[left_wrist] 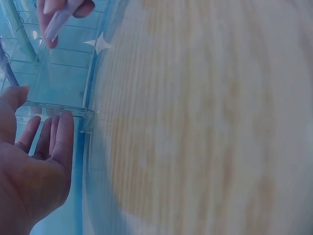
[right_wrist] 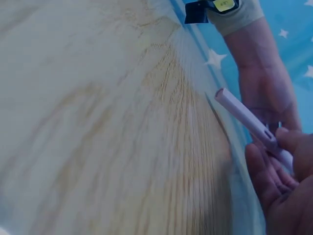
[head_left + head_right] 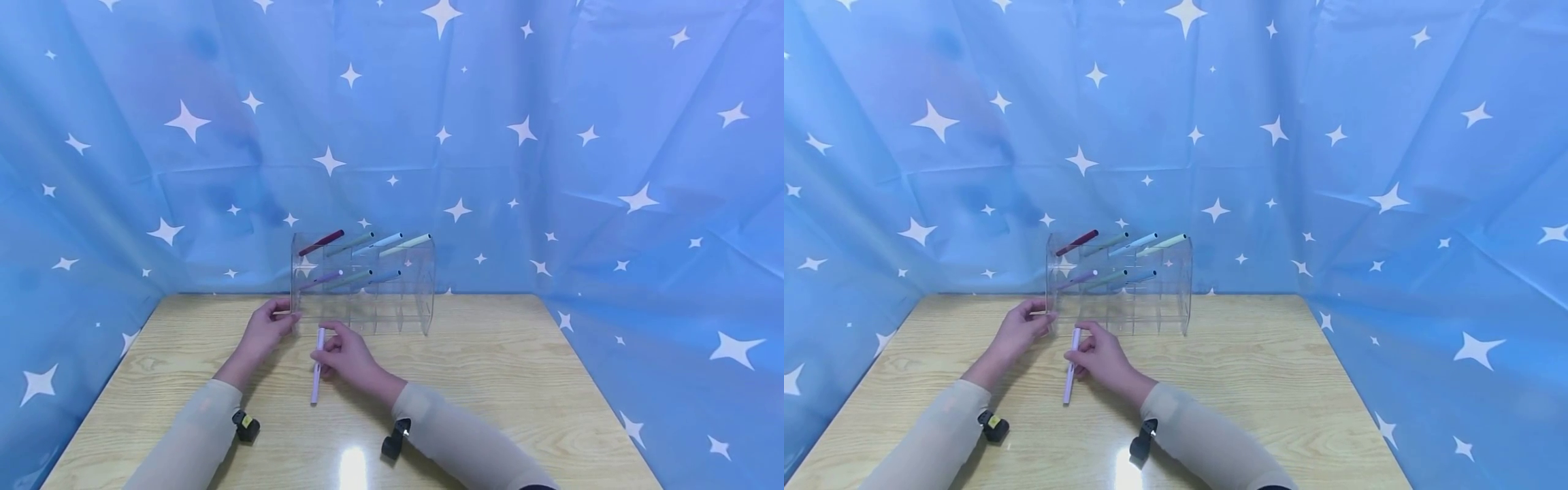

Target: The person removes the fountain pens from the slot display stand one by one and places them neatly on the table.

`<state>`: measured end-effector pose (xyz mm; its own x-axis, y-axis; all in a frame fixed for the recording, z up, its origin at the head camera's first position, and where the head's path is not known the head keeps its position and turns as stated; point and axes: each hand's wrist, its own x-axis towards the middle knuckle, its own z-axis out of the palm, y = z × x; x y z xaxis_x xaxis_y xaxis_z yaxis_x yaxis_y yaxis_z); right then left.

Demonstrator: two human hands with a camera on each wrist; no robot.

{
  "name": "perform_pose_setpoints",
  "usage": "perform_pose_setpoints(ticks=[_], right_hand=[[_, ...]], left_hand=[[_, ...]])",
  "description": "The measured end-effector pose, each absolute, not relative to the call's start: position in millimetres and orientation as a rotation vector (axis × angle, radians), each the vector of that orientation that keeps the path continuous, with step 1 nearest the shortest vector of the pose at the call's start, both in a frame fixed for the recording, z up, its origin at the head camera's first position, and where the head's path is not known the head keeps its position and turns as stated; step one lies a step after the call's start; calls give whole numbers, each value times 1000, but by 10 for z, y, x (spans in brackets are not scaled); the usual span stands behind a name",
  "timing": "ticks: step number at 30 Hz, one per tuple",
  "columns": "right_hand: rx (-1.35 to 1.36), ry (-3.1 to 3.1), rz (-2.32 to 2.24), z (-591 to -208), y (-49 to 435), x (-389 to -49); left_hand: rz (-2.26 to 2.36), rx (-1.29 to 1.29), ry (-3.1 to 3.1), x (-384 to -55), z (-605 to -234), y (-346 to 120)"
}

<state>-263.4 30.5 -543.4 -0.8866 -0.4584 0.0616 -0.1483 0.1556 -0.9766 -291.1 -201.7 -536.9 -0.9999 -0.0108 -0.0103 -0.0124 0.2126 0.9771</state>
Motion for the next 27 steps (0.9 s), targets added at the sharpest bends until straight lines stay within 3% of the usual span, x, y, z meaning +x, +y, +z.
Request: perform_pose_setpoints(ticks=[27], right_hand=[[-430, 2258, -1817, -5523, -74, -2614]], left_hand=[[1997, 0, 2416, -2918, -5382, -2030]])
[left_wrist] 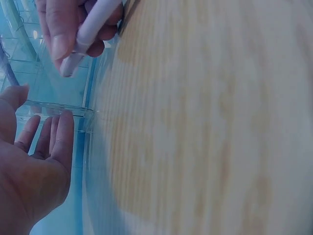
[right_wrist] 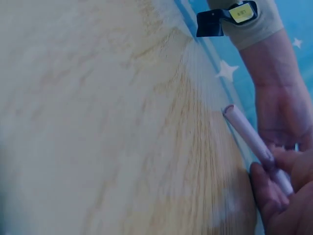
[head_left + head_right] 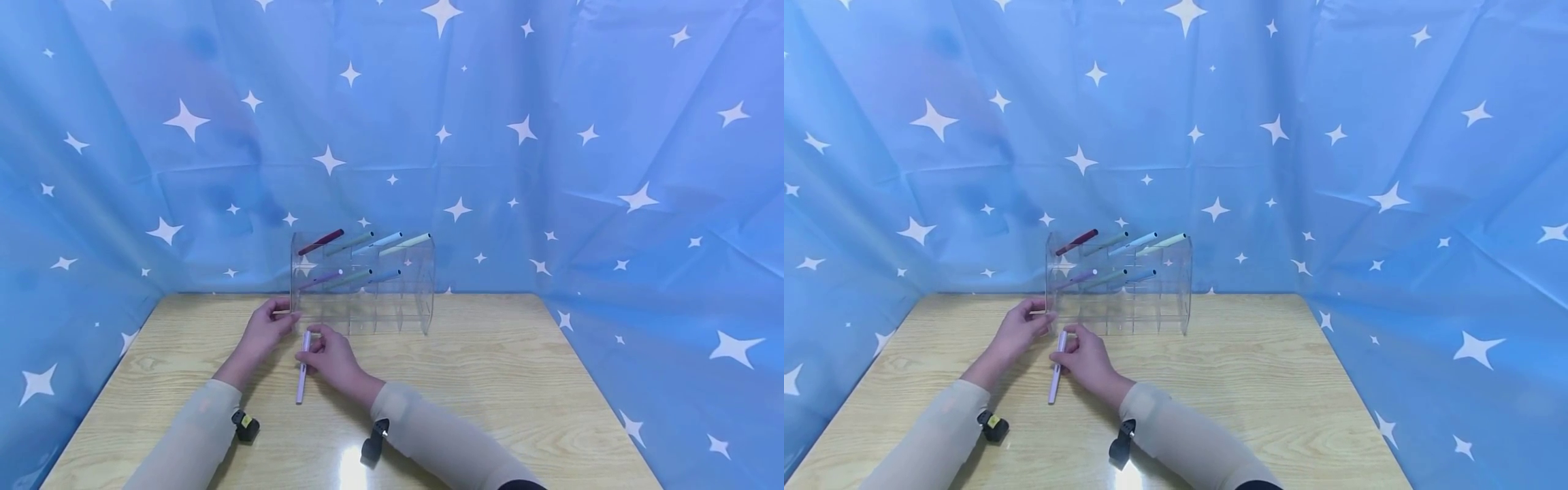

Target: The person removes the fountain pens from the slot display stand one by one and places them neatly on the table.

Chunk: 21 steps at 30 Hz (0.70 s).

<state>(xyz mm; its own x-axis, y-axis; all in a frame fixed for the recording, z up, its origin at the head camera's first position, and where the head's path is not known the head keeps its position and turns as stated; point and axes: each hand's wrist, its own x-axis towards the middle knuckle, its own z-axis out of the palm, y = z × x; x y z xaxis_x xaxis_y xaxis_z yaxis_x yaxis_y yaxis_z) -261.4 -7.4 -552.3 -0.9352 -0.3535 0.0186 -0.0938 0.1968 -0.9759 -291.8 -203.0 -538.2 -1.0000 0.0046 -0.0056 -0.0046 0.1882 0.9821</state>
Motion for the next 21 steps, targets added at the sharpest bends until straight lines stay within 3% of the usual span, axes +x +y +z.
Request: perform_pose_setpoints(ticks=[21], right_hand=[[-336, 2345, -1656, -5431, -117, -2612]], left_hand=[[2005, 20, 2422, -2917, -5387, -2031]])
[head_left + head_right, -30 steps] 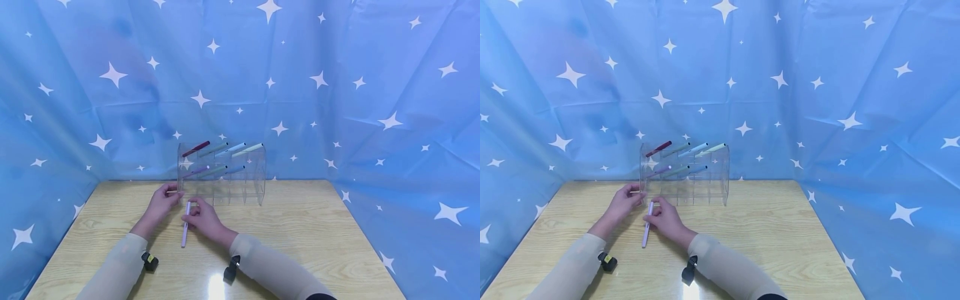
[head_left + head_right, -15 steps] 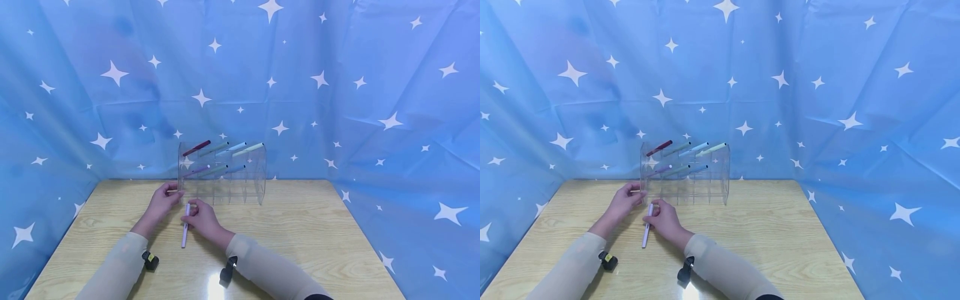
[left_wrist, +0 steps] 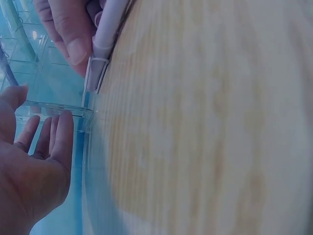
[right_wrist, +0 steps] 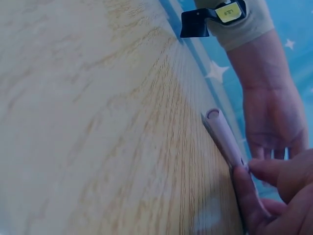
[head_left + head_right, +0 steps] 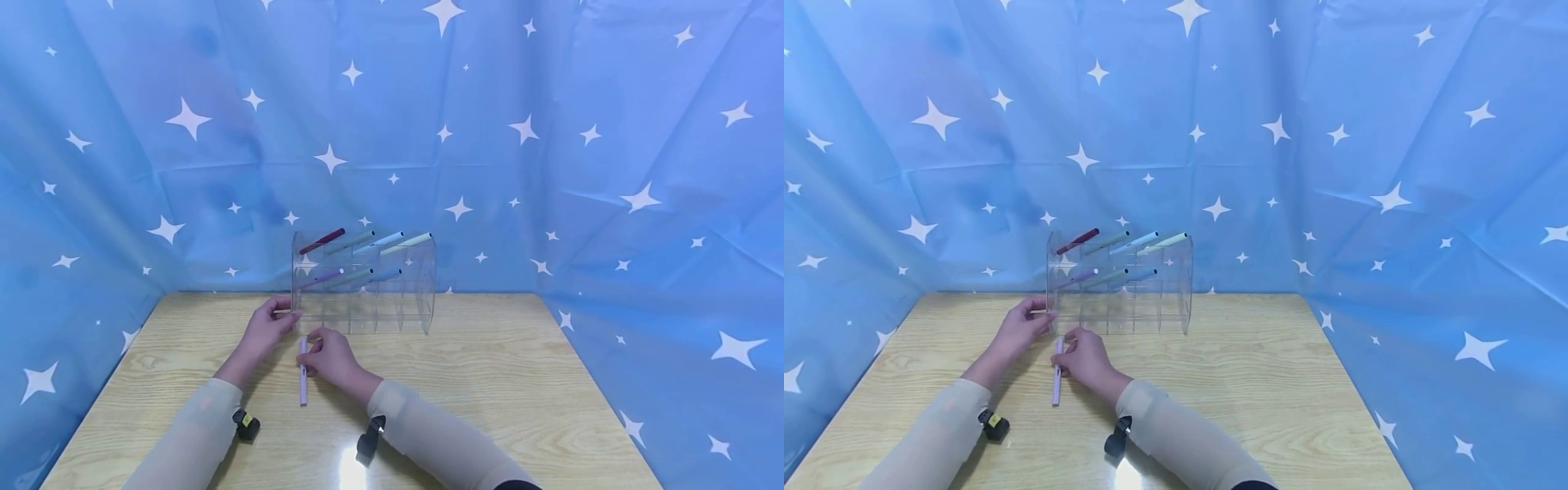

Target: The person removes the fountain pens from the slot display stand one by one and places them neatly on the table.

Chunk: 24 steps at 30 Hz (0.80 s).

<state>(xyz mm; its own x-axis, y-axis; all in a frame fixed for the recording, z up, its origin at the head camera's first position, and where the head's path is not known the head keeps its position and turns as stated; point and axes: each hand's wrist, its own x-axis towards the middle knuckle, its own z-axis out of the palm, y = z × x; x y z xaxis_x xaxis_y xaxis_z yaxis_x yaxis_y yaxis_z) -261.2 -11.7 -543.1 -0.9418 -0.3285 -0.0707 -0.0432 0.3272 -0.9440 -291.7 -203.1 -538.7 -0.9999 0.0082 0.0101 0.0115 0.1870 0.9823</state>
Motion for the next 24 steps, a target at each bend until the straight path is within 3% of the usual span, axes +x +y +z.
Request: perform_pose_setpoints(ticks=[24], right_hand=[[-282, 2266, -1770, -5440, -68, -2589]], left_hand=[[-2002, -7, -2431, -2886, -5343, -2008]])
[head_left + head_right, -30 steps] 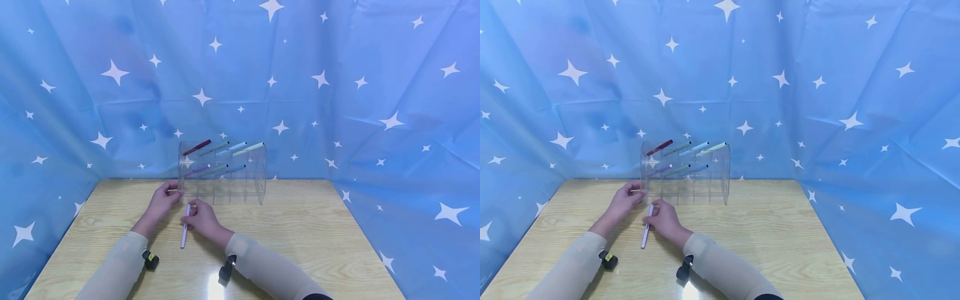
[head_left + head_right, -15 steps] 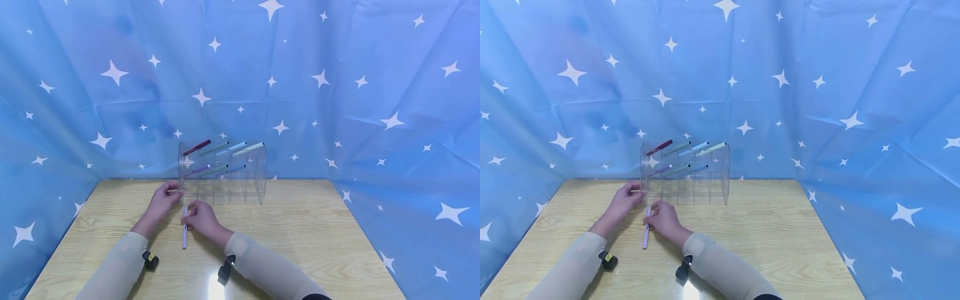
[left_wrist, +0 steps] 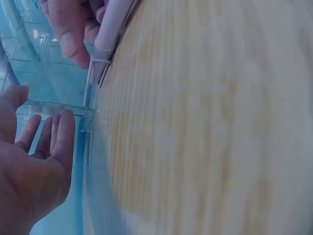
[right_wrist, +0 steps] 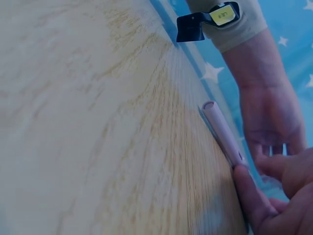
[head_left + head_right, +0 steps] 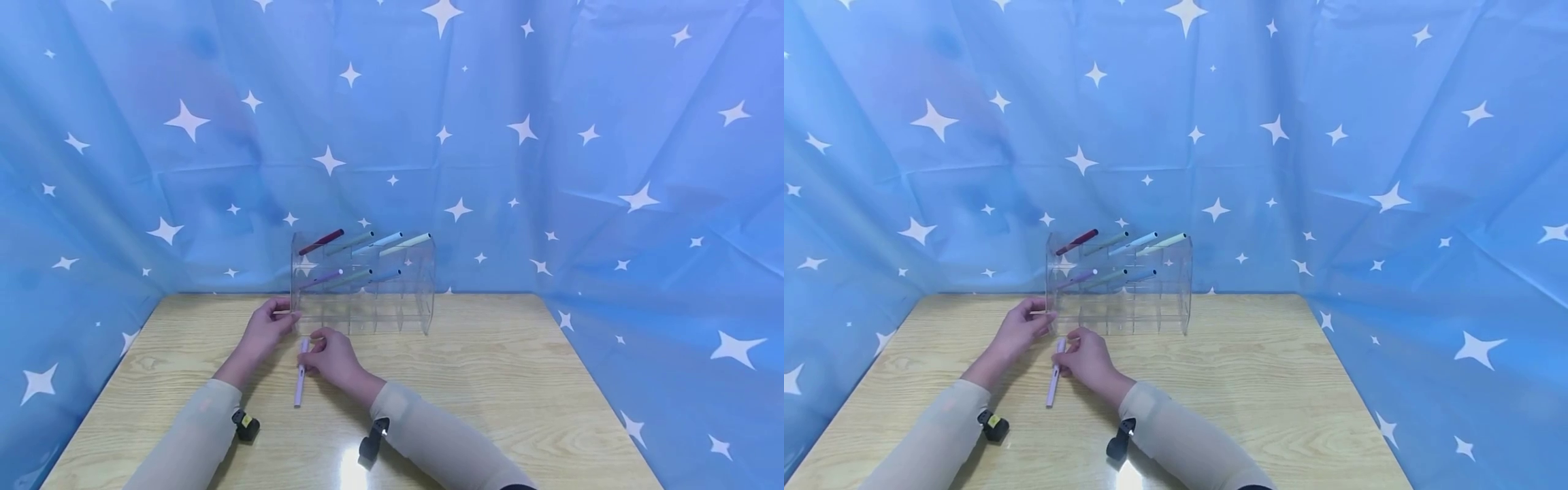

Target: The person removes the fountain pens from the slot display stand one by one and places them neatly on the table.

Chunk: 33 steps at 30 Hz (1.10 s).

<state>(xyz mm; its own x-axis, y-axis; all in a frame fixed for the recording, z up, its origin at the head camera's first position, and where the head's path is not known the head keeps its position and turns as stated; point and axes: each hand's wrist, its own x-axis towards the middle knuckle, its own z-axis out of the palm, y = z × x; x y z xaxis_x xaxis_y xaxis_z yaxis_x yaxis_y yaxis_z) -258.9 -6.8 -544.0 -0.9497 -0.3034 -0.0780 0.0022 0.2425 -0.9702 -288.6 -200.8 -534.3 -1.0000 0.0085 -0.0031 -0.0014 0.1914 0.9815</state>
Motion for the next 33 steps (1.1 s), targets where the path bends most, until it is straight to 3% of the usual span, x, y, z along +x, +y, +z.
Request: perform_pose_setpoints(ticks=[19, 33], right_hand=[[-309, 2371, -2043, -5082, 545, -2749], [-234, 2648, -2467, -4835, 1114, -3060]], left_hand=[[1969, 14, 2416, -2912, -5354, -2015], [1978, 1, 2403, -2901, -5375, -2034]])
